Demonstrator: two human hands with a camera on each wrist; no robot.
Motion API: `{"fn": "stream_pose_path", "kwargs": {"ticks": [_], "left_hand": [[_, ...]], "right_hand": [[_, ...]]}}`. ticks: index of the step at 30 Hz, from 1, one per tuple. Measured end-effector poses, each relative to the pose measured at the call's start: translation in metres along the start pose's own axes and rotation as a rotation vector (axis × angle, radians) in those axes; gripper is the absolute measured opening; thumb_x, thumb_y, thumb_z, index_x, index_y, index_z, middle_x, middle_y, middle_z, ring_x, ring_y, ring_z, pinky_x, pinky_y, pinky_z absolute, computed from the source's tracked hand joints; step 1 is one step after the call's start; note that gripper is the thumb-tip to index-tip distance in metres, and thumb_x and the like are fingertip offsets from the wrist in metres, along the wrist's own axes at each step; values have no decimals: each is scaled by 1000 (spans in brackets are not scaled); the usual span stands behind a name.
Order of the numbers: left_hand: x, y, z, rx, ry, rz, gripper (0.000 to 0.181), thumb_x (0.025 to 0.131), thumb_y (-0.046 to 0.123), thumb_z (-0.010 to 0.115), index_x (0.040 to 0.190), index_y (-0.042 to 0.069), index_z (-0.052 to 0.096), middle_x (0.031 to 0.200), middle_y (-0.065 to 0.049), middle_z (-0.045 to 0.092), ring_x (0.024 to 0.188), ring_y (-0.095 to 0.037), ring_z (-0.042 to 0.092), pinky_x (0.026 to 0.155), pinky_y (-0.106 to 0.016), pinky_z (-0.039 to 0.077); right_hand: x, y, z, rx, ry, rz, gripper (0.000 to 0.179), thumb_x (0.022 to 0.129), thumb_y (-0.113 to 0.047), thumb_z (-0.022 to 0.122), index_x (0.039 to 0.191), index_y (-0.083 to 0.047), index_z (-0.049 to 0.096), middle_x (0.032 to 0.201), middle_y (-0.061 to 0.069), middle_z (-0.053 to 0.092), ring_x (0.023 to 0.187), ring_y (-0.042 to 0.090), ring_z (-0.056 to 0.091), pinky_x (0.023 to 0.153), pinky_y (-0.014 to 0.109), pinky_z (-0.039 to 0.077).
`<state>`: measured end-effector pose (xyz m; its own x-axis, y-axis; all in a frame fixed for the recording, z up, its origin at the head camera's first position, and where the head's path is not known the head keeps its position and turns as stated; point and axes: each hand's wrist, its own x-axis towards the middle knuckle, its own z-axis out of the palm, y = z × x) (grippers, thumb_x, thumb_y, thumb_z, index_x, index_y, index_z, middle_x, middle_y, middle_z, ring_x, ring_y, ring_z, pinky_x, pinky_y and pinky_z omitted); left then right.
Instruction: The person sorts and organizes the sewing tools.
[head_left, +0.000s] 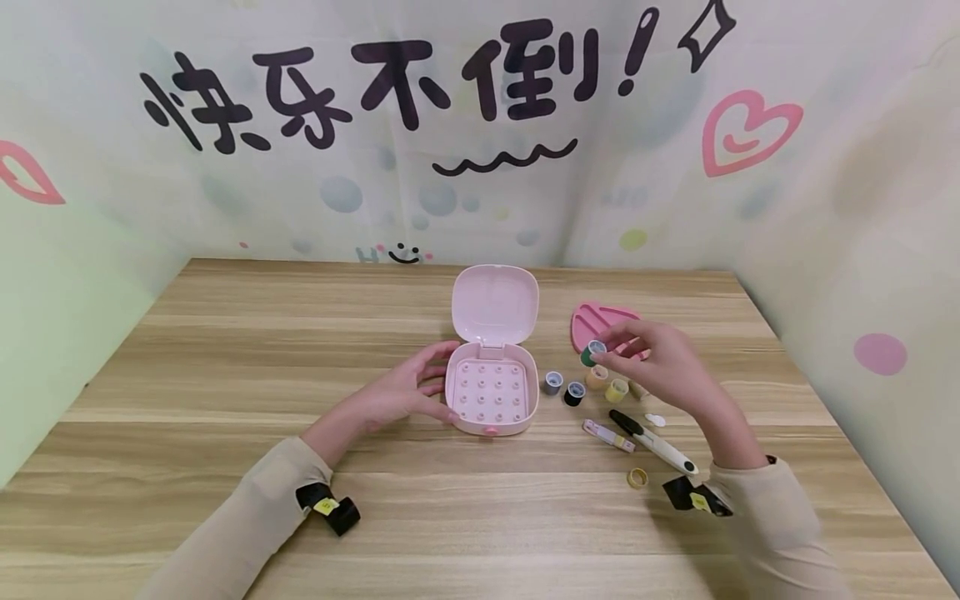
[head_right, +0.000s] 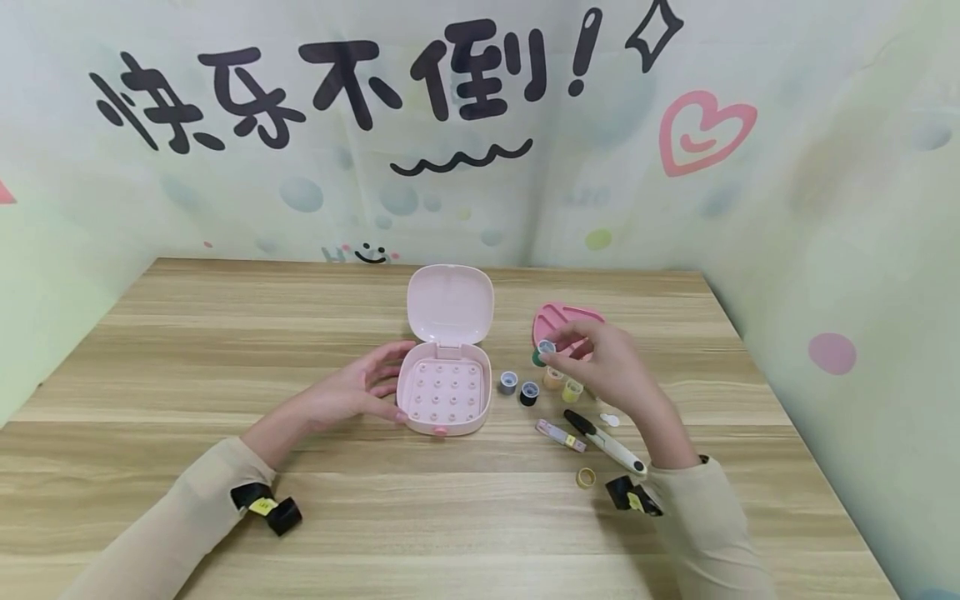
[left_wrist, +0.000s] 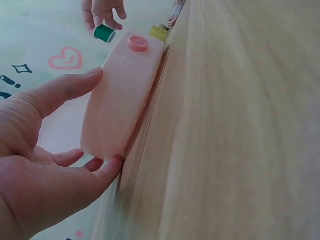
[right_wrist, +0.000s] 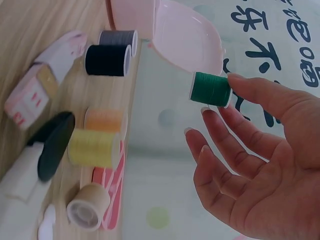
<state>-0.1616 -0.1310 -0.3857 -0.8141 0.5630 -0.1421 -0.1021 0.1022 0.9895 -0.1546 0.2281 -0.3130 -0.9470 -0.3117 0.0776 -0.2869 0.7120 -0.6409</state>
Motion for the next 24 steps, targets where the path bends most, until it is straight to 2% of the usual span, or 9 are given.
{"fn": "stream_pose_path", "kwargs": {"ticks": [9, 19, 24], "left_hand": [[0, 1, 0, 21, -2, -11, 102, 73, -12, 80, 156, 5, 23, 159, -17, 27, 145, -38, 31, 121, -43, 34], [1, 0, -1, 29, -10, -18, 99, 75, -12, 78, 156, 4, 23, 161, -18, 25, 147, -40, 29, 121, -47, 32], [1, 0, -2, 25, -19, 4, 99, 75, -12, 79, 156, 4, 24, 160, -19, 26, 146, -40, 29, 122, -47, 31]], "right_hand": [[12, -11, 14, 71, -12, -28, 24, 90, -21, 76, 106, -4, 72, 97, 11, 71, 87, 26, 65, 70, 32, 57], [26, -19, 29, 120, 7, -94, 15, 88, -15, 78, 98, -5, 75, 94, 9, 71, 82, 23, 65, 71, 31, 58], [30, -23, 35, 118, -6, -70, 19, 88, -18, 79, 101, -6, 75, 98, 9, 71, 86, 25, 65, 72, 31, 57]]}}
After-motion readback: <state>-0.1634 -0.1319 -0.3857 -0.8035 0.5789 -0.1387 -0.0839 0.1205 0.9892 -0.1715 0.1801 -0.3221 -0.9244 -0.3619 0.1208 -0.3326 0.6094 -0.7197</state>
